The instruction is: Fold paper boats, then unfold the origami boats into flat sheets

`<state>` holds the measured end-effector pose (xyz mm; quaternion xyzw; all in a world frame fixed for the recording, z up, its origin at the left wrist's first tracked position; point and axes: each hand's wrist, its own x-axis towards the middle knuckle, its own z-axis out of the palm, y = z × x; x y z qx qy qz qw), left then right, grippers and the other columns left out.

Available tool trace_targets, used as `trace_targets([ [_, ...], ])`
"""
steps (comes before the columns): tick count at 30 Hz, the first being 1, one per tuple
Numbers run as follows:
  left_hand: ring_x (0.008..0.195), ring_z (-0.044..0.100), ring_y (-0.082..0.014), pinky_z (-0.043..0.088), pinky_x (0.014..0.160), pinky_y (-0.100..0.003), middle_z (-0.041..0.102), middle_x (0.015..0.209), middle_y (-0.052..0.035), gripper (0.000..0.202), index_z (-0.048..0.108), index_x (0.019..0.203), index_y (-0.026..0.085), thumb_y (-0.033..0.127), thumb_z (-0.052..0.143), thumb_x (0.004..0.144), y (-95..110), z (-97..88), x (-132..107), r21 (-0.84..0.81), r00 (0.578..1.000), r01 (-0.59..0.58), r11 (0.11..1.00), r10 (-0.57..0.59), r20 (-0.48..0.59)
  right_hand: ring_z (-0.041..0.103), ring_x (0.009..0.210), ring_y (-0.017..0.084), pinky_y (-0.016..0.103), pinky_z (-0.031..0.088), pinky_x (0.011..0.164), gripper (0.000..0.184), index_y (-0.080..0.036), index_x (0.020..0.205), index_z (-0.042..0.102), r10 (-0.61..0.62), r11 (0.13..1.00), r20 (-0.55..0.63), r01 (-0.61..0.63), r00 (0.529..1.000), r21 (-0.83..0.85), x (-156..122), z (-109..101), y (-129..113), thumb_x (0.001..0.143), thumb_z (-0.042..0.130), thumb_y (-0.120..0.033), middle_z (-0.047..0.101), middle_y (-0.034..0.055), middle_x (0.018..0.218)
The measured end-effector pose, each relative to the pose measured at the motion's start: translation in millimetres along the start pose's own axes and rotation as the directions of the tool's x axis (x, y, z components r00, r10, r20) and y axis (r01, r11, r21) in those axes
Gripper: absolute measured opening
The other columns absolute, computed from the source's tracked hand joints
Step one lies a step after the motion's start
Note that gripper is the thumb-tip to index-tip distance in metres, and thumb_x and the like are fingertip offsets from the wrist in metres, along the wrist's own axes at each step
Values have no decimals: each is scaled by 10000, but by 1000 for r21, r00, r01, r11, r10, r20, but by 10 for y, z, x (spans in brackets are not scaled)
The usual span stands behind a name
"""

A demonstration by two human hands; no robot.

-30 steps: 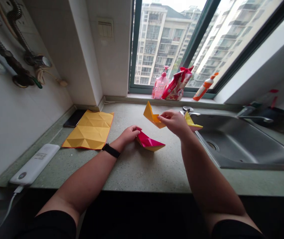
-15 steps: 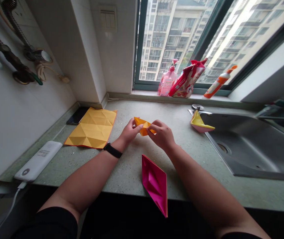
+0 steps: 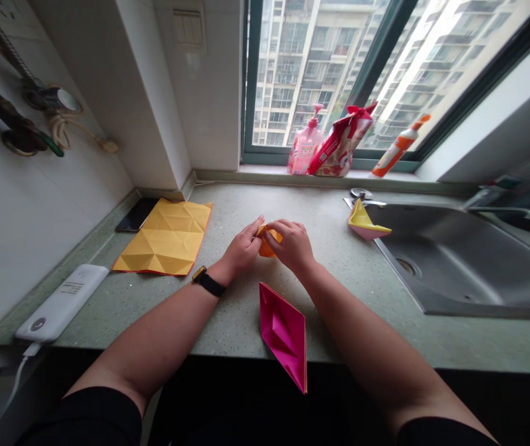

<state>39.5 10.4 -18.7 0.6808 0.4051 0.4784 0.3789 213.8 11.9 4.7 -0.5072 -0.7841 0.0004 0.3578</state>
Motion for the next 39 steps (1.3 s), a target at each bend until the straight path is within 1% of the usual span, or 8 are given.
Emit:
trace_targets([
  [14, 1373, 650, -294, 472, 1247, -456, 657, 1554, -125, 584, 683, 1491, 225, 107, 577, 929, 30, -68, 42, 75, 990, -51, 996, 60, -128, 705, 880, 222, 321, 531, 820, 149, -254, 847, 714, 22, 982, -53, -11, 998, 190, 60, -115, 61, 950, 608, -243, 754, 54, 940],
  [19, 1396, 622, -293, 403, 1296, -456, 722, 1442, -109, 418, 768, 1344, 234, 158, 583, 977, 106, -98, 27, 136, 984, -112, 984, 129, -122, 682, 857, 219, 333, 525, 812, 114, -260, 839, 705, -90, 983, 4, 88, 996, 161, 55, -132, 67, 937, 649, -245, 735, 50, 931],
  [23, 1375, 638, -295, 420, 1279, -448, 733, 1423, -117, 395, 777, 1328, 231, 148, 601, 984, 96, -120, 42, 143, 980, -103, 984, 125, -153, 691, 911, 221, 351, 545, 877, 101, -254, 865, 712, -86, 940, -4, 82, 996, 331, 64, -144, 67, 936, 642, -273, 730, 53, 954],
  [27, 1336, 671, -290, 463, 1244, -429, 760, 1382, -110, 351, 792, 1295, 229, 169, 634, 987, 55, -139, 57, 132, 974, -78, 988, 103, -202, 679, 942, 229, 370, 551, 911, 150, -252, 847, 710, 43, 748, 82, -87, 996, 658, 97, -187, 95, 895, 702, -394, 718, 35, 933],
  [30, 1260, 717, -284, 536, 1154, -408, 783, 1352, -108, 315, 787, 1283, 207, 241, 654, 1000, 34, -153, 69, 104, 980, -28, 994, 48, -193, 643, 863, 206, 350, 543, 862, 194, -250, 789, 697, 136, 414, 238, -273, 962, 869, 121, -228, 138, 832, 750, -432, 684, 1, 838],
  [34, 1052, 776, -261, 611, 920, -331, 840, 1147, -96, 254, 810, 1111, 169, 351, 681, 989, 31, -155, 93, -59, 992, 69, 996, -74, -97, 614, 795, 183, 317, 540, 782, 199, -253, 720, 638, 259, 39, 390, -413, 884, 910, 150, -250, 230, 731, 788, -383, 659, -21, 786],
  [37, 895, 767, -217, 593, 778, -268, 837, 987, -65, 181, 794, 972, 162, 324, 719, 937, 50, -137, 101, -161, 984, 145, 976, -158, -77, 638, 810, 195, 332, 559, 791, 227, -263, 732, 603, 360, -42, 426, -442, 830, 896, 173, -228, 313, 697, 792, -384, 675, -24, 800],
  [39, 790, 742, -188, 567, 684, -241, 812, 906, -42, 150, 768, 941, 169, 310, 717, 931, 71, -126, 91, -180, 972, 190, 965, -211, -108, 669, 862, 211, 349, 572, 823, 245, -267, 754, 597, 423, 1, 409, -452, 808, 892, 183, -198, 351, 714, 788, -416, 693, -17, 827],
])
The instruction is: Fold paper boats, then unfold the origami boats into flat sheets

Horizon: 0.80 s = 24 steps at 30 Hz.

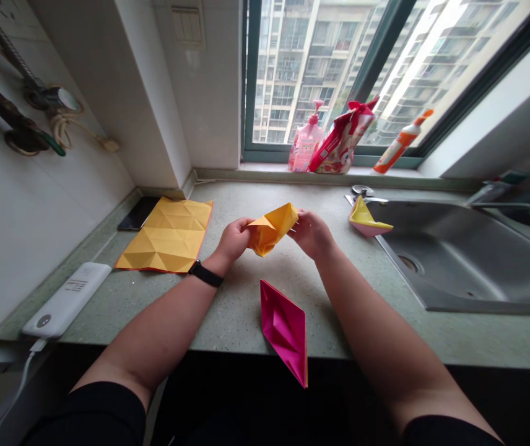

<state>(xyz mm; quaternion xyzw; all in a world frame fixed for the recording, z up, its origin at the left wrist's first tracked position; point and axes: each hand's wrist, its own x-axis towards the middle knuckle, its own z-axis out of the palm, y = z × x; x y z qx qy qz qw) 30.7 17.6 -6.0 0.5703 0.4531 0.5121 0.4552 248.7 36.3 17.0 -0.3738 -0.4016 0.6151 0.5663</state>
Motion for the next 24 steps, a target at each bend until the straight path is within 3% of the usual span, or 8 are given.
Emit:
trace_targets([
  [4, 628, 676, -163, 475, 529, -222, 737, 793, -8, 212, 700, 931, 211, 397, 650, 1020, 36, -9, -47, 157, 989, 31, 987, -7, -148, 684, 904, 221, 350, 570, 813, 346, -263, 786, 629, -142, 944, -40, 123, 989, -307, -9, 35, 75, 799, 774, -577, 695, 1, 848],
  [8, 700, 721, -187, 493, 575, -237, 771, 895, -28, 124, 648, 1009, 240, 349, 617, 1059, 80, -40, -59, 290, 971, 34, 956, 37, -236, 660, 890, 218, 370, 592, 796, 368, -255, 777, 698, -312, 682, 166, 342, 936, -647, -125, 151, 174, 845, 792, -603, 666, 26, 898],
  [14, 634, 723, -193, 521, 530, -257, 792, 993, -59, 111, 611, 1143, 247, 329, 593, 1070, 95, -32, -56, 251, 969, 99, 963, -35, -246, 682, 943, 242, 423, 616, 833, 191, -260, 814, 758, -330, 388, 326, 442, 886, -809, -229, 215, 270, 901, 800, -425, 666, 60, 1014],
  [19, 775, 771, -225, 569, 565, -268, 799, 1082, -83, 203, 630, 1222, 252, 315, 659, 1031, 40, -16, -46, 176, 967, 86, 981, -40, -253, 684, 982, 265, 451, 598, 895, 111, -261, 800, 755, -319, 152, 356, 418, 878, -895, -234, 182, 290, 869, 836, -293, 681, 73, 1061],
  [21, 821, 783, -232, 589, 586, -270, 801, 1132, -91, 263, 632, 1264, 255, 303, 690, 1012, 24, -14, -35, 152, 965, 99, 983, -58, -257, 685, 990, 273, 461, 599, 907, 112, -260, 785, 762, -312, 118, 350, 401, 883, -908, -224, 167, 308, 856, 847, -270, 685, 80, 1068],
  [24, 864, 794, -235, 614, 594, -271, 799, 1177, -103, 267, 625, 1289, 250, 329, 657, 1036, 3, -4, -16, 107, 969, 116, 988, -89, -231, 692, 984, 266, 468, 615, 918, 95, -263, 784, 780, -306, 184, 327, 393, 894, -901, -182, 131, 338, 852, 843, -242, 684, 76, 1059],
])
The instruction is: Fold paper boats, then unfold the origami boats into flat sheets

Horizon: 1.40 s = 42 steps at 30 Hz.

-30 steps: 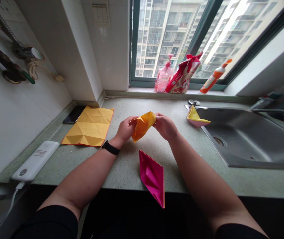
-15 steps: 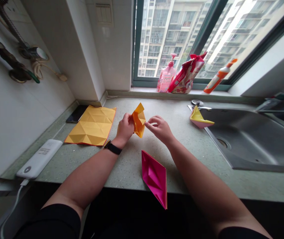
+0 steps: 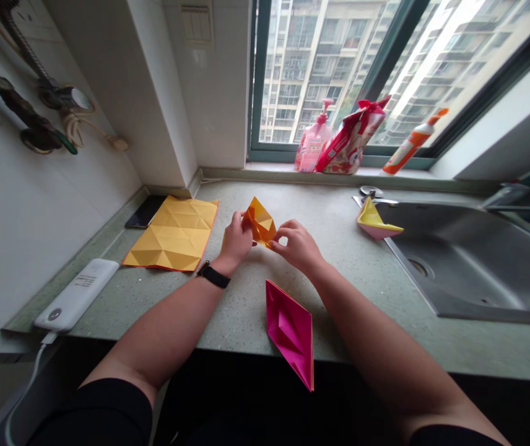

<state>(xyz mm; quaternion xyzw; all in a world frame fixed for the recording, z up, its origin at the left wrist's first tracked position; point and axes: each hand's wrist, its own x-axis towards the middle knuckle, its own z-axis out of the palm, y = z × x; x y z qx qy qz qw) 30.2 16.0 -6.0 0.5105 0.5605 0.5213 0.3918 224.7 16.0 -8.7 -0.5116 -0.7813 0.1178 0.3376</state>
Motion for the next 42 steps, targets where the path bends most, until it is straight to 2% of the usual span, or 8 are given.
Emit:
trace_targets([
  [10, 1049, 777, -259, 648, 616, -263, 760, 1322, -134, 254, 688, 1227, 205, 268, 642, 985, -52, 72, 8, -158, 983, 142, 977, -120, 138, 698, 1060, 261, 465, 659, 929, 350, -263, 819, 784, -35, 860, -46, 54, 998, 507, 74, -130, -13, 860, 828, -608, 682, 81, 1124],
  [14, 920, 786, -222, 649, 659, -285, 777, 1273, -147, 251, 659, 1238, 194, 297, 657, 1008, -23, 55, 7, -253, 969, 216, 943, -174, 176, 694, 1054, 243, 396, 642, 894, 413, -255, 827, 707, 173, 733, -107, -55, 979, 678, 114, -168, 2, 821, 829, -649, 704, 56, 1072],
  [18, 844, 779, -194, 660, 766, -348, 794, 1197, -129, 200, 672, 1152, 189, 310, 723, 1001, 8, 23, 38, -354, 972, 215, 910, -164, 169, 706, 912, 211, 348, 637, 789, 328, -264, 832, 592, 501, 543, -65, -255, 863, 800, 183, -125, 192, 819, 773, -537, 704, 11, 914],
  [21, 829, 779, -182, 656, 843, -372, 800, 1176, -113, 282, 689, 1176, 187, 358, 792, 977, 20, 8, 58, -428, 977, 186, 884, -119, 178, 727, 856, 213, 365, 661, 730, 255, -274, 823, 540, 616, 422, 36, -368, 787, 829, 220, -73, 351, 803, 740, -431, 707, 13, 908],
  [27, 1050, 785, -234, 644, 897, -350, 788, 1285, -122, 482, 720, 1258, 206, 556, 828, 945, 52, -11, 46, -568, 953, 213, 795, -42, 300, 766, 821, 228, 409, 707, 701, 199, -270, 860, 578, 609, 305, 216, -477, 763, 825, 220, -32, 441, 794, 755, -333, 731, 42, 938],
  [32, 1301, 707, -252, 627, 1016, -377, 740, 1434, -83, 363, 750, 1273, 258, 476, 795, 986, 101, -64, 30, -682, 890, 317, 660, 41, 454, 774, 755, 222, 377, 703, 643, 237, -242, 907, 620, 580, 229, 396, -609, 712, 759, 180, -17, 354, 764, 809, -239, 771, 78, 966],
  [38, 1384, 670, -289, 632, 1054, -434, 764, 1388, -87, 465, 741, 1305, 246, 623, 570, 1094, 225, -121, 5, -692, 926, 323, 645, -63, 373, 774, 690, 214, 360, 686, 618, 303, -246, 883, 583, 537, 236, 458, -648, 708, 725, 154, -39, 271, 772, 865, -226, 772, 60, 912],
  [42, 1342, 699, -287, 649, 1046, -460, 779, 1346, -92, 596, 696, 1421, 257, 708, 459, 1111, 267, -117, 24, -720, 949, 263, 643, -40, 311, 753, 737, 180, 329, 682, 670, 277, -259, 861, 569, 523, 275, 341, -533, 781, 800, 178, -82, 234, 815, 840, -300, 746, 11, 860],
])
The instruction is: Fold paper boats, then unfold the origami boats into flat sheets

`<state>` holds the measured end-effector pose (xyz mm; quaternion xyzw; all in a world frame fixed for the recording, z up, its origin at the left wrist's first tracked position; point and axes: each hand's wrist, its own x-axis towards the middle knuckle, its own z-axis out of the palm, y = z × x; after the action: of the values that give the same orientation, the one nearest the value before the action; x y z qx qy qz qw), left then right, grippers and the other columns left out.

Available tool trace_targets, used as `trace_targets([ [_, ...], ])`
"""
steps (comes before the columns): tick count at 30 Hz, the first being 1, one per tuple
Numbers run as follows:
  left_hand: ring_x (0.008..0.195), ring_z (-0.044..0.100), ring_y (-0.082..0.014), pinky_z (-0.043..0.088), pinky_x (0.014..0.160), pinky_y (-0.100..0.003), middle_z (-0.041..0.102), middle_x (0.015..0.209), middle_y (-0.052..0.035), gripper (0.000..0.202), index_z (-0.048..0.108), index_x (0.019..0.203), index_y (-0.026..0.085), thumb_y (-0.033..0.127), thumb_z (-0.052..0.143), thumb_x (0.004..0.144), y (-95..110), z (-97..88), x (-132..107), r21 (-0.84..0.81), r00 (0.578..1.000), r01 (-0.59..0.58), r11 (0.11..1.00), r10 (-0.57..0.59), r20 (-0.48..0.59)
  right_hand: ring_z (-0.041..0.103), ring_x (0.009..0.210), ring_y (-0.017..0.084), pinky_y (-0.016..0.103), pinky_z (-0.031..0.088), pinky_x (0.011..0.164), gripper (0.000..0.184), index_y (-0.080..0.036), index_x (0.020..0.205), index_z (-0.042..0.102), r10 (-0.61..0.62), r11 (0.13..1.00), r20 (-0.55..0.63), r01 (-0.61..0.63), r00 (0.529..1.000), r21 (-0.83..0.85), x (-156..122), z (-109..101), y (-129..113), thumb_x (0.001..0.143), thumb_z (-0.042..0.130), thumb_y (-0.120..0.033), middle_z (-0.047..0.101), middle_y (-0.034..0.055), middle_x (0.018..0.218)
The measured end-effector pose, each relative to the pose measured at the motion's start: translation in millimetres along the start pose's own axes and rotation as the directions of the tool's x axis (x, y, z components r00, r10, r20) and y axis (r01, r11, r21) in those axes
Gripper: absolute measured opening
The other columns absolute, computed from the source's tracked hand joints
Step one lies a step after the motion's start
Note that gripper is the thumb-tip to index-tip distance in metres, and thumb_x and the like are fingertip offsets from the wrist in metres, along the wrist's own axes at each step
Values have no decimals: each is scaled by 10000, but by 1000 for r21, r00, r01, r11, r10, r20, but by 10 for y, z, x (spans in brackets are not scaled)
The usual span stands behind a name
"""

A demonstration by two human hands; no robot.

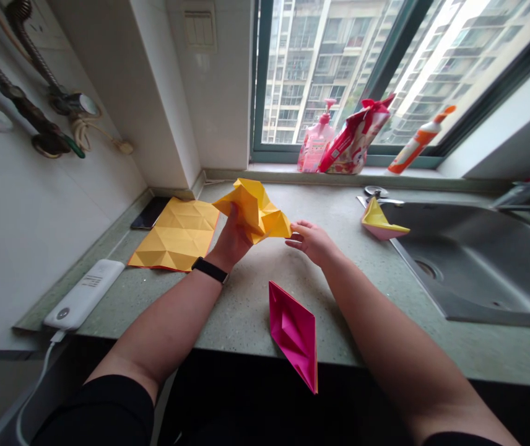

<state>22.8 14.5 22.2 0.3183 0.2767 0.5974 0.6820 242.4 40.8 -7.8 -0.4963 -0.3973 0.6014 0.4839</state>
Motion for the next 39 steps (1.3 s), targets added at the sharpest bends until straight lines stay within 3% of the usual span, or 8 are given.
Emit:
trace_targets([
  [6, 1343, 709, -215, 647, 1047, -352, 796, 1324, -56, 542, 670, 1453, 250, 600, 361, 1177, 11, -18, 69, -102, 996, -66, 993, 60, -66, 727, 835, 161, 298, 672, 717, 399, -270, 886, 556, -301, 951, -130, 308, 945, 31, -9, 6, -45, 803, 863, -511, 710, -27, 892],
  [12, 1383, 682, -196, 634, 1026, -284, 748, 1444, -68, 566, 693, 1405, 225, 585, 314, 1186, 8, -56, 88, -102, 998, -14, 995, 7, -69, 690, 820, 142, 272, 671, 695, 452, -268, 904, 560, -380, 920, -163, 390, 910, 34, -22, 33, -39, 792, 876, -572, 661, -35, 898],
  [15, 1369, 692, -244, 636, 1046, -346, 751, 1427, -94, 504, 696, 1388, 239, 632, 530, 1119, -73, -63, 56, -46, 999, 44, 998, -44, -2, 669, 777, 138, 257, 650, 625, 481, -276, 923, 544, -402, 907, -214, 419, 890, 36, -15, 40, -41, 798, 867, -609, 638, -37, 899],
  [18, 1238, 751, -250, 631, 1039, -374, 767, 1375, -94, 369, 731, 1291, 237, 411, 834, 982, -194, -66, 5, -9, 981, 156, 988, -154, 119, 652, 733, 137, 254, 617, 580, 521, -282, 940, 525, -431, 892, -256, 452, 865, 27, -5, 43, -29, 801, 845, -670, 629, -35, 909],
  [22, 1030, 779, -168, 624, 985, -303, 794, 1275, -62, 267, 762, 1168, 205, 129, 804, 915, -286, -67, -25, -45, 973, 185, 982, -177, 151, 619, 705, 134, 242, 565, 575, 524, -286, 942, 507, -486, 868, -255, 495, 836, -35, 6, 61, 11, 834, 788, -716, 597, -36, 880],
  [25, 976, 773, -158, 628, 937, -284, 805, 1247, -70, 242, 771, 1161, 187, 104, 710, 943, -273, -71, -2, -85, 976, 198, 976, -189, 108, 613, 705, 131, 240, 559, 582, 517, -286, 937, 507, -476, 872, -258, 488, 841, -19, 11, 71, 31, 833, 798, -701, 598, -36, 879],
  [29, 1189, 757, -248, 633, 1007, -373, 769, 1378, -125, 343, 748, 1321, 157, 198, 633, 1001, -224, -89, 35, -97, 971, 219, 971, -207, 119, 634, 729, 130, 251, 589, 611, 493, -281, 922, 516, -441, 873, -304, 482, 844, 71, 21, 34, -2, 832, 842, -639, 620, -38, 895],
  [39, 1277, 728, -273, 622, 1061, -401, 719, 1478, -135, 397, 721, 1366, 172, 292, 777, 992, -240, -151, 60, -54, 986, 136, 989, -130, 107, 693, 754, 144, 283, 632, 659, 294, -281, 904, 543, -318, 867, -353, 420, 880, 266, 50, -77, -132, 863, 814, -389, 686, -40, 892],
])
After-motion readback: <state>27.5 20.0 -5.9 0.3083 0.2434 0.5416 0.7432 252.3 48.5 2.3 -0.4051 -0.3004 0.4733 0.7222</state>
